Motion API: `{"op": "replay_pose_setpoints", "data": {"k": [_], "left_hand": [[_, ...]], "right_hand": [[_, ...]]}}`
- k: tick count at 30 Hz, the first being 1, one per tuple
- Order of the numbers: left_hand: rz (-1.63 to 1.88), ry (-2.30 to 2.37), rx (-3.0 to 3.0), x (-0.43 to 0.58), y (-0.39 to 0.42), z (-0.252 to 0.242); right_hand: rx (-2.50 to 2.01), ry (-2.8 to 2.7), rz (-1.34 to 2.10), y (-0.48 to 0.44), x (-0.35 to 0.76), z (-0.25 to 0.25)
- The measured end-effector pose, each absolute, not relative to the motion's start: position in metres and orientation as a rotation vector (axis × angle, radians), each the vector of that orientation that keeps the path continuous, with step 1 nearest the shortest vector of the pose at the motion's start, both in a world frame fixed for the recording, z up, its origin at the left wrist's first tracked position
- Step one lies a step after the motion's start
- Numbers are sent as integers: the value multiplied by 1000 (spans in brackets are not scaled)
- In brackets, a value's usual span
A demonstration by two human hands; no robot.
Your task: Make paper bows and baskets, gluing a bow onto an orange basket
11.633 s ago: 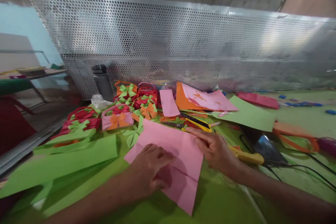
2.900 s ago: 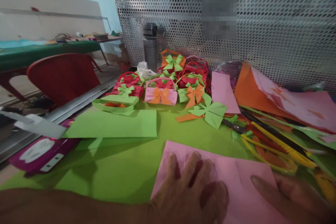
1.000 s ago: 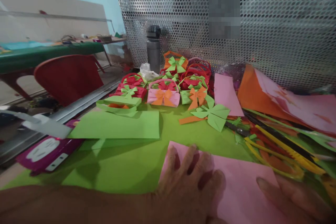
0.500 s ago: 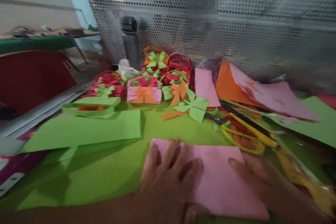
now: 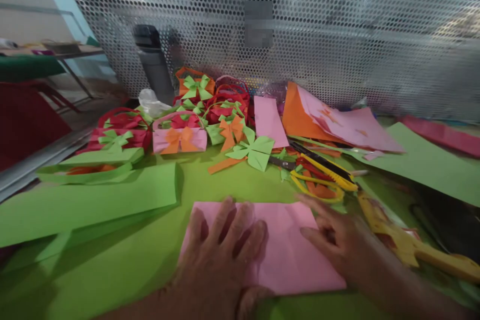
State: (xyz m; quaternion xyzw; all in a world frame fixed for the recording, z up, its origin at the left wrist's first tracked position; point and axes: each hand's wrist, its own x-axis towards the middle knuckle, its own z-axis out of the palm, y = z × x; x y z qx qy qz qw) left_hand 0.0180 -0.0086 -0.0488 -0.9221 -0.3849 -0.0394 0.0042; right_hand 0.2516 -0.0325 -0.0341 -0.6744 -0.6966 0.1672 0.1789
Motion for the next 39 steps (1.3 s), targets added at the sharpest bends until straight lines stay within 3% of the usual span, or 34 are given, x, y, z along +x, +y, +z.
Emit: {"op": "replay_pose_setpoints", "data": {"k": [10, 30, 39], "left_hand": [[-77, -1075, -2973, 9, 1, -48], [-228, -942, -2794, 7, 3, -64], [-151, -903, -2795, 8, 4, -58]], "right_hand": [[-1830, -2280, 145, -40, 245, -33], [-2114, -2026, 618, -34, 249, -14], [-2140, -2038, 606, -32, 247, -13]]}}
